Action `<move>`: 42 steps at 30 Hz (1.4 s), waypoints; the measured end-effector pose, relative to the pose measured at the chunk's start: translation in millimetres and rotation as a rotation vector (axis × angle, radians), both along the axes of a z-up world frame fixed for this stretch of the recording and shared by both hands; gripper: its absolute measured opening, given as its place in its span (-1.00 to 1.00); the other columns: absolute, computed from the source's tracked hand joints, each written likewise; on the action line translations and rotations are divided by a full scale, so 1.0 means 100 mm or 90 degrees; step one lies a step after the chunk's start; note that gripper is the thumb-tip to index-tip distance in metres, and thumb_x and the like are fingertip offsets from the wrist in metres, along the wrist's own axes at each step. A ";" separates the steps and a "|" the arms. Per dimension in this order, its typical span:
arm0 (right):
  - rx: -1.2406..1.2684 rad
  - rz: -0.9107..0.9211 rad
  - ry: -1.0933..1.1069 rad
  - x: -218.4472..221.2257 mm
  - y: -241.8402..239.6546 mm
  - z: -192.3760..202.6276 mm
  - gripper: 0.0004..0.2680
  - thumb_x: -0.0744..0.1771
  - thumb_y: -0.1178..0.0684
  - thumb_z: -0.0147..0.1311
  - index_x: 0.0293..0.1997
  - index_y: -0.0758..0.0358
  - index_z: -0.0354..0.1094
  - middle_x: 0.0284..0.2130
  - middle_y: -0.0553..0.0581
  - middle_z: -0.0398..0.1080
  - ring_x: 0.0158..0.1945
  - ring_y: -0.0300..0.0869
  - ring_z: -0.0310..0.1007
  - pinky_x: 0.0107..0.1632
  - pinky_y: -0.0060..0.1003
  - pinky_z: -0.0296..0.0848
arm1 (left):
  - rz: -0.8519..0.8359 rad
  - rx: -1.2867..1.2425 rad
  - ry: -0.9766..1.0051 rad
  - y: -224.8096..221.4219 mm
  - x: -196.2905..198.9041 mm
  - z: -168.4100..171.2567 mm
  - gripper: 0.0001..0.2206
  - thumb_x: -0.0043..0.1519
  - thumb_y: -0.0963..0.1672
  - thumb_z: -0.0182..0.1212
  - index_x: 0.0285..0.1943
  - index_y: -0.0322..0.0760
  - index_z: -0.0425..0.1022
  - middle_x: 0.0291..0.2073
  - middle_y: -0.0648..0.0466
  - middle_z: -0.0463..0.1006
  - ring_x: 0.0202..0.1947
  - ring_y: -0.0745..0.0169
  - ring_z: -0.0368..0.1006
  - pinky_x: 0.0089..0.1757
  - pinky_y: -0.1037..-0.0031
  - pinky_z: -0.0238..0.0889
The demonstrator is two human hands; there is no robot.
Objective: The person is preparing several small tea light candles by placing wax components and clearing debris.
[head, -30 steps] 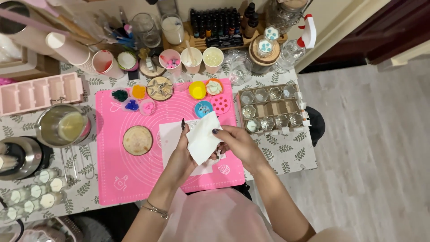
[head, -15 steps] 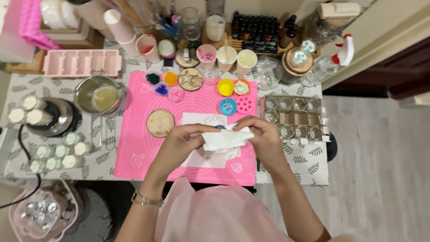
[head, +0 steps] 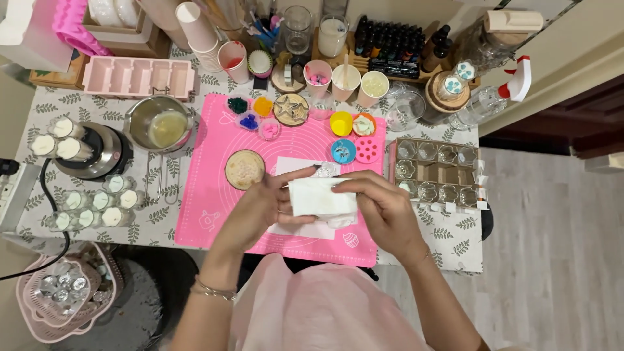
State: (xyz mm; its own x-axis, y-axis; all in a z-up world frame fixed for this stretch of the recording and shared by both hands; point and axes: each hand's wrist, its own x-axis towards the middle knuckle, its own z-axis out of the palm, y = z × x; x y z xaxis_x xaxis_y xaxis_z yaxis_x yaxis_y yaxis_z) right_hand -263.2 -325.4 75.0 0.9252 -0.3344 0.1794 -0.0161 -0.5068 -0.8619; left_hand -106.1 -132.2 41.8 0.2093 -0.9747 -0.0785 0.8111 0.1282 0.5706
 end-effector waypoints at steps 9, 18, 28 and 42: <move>0.499 -0.120 0.008 0.07 0.13 -0.32 -0.71 0.27 0.32 0.09 0.09 0.30 0.28 -0.19 0.06 0.42 -0.19 -0.35 0.48 -0.11 -0.43 0.52 | 0.254 0.346 -0.272 -0.09 -0.26 -0.12 -0.67 0.30 -0.07 0.16 0.05 -0.46 0.61 -0.26 0.02 0.69 -0.32 0.30 0.64 -0.31 0.47 0.60; 0.535 -0.114 0.061 -0.01 0.01 -0.53 -0.89 0.34 0.24 0.12 -0.10 0.49 0.41 -0.41 0.14 0.51 -0.42 -0.26 0.48 -0.33 -0.35 0.50 | 0.175 0.325 -0.385 -0.10 -0.11 -0.20 -0.73 0.30 -0.11 0.21 -0.05 -0.51 0.62 -0.31 0.03 0.68 -0.33 0.34 0.61 -0.33 0.50 0.58; 0.587 -0.182 0.042 -0.25 0.15 -0.53 -0.93 0.35 0.17 0.12 -0.23 0.38 0.45 -0.51 0.14 0.52 -0.49 -0.26 0.50 -0.37 -0.36 0.47 | 0.014 0.299 -0.443 -0.16 0.15 -0.39 -0.67 0.38 -0.07 -0.02 -0.05 -0.52 0.51 -0.31 -0.04 0.68 -0.31 0.21 0.67 -0.24 0.41 0.61; 0.695 -0.934 -0.364 -3.86 -1.12 -3.00 -0.85 0.38 0.26 -0.01 0.04 0.39 0.37 -0.22 0.20 0.52 -0.28 -0.27 0.51 -0.20 -0.47 0.48 | 0.027 0.248 -0.603 -1.63 -0.81 -0.30 -0.59 0.33 -0.23 0.06 0.39 -0.35 0.30 -0.13 -0.07 0.62 -0.23 0.26 0.59 -0.17 0.48 0.49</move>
State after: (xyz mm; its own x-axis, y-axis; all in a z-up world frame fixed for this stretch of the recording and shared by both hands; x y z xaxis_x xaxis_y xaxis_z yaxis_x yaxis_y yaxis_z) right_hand -649.1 -437.0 -225.1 -0.2310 -0.8450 -0.4823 0.4944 0.3249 -0.8062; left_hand -187.5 -295.3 12.1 0.3831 -0.9075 -0.1726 0.0049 -0.1848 0.9828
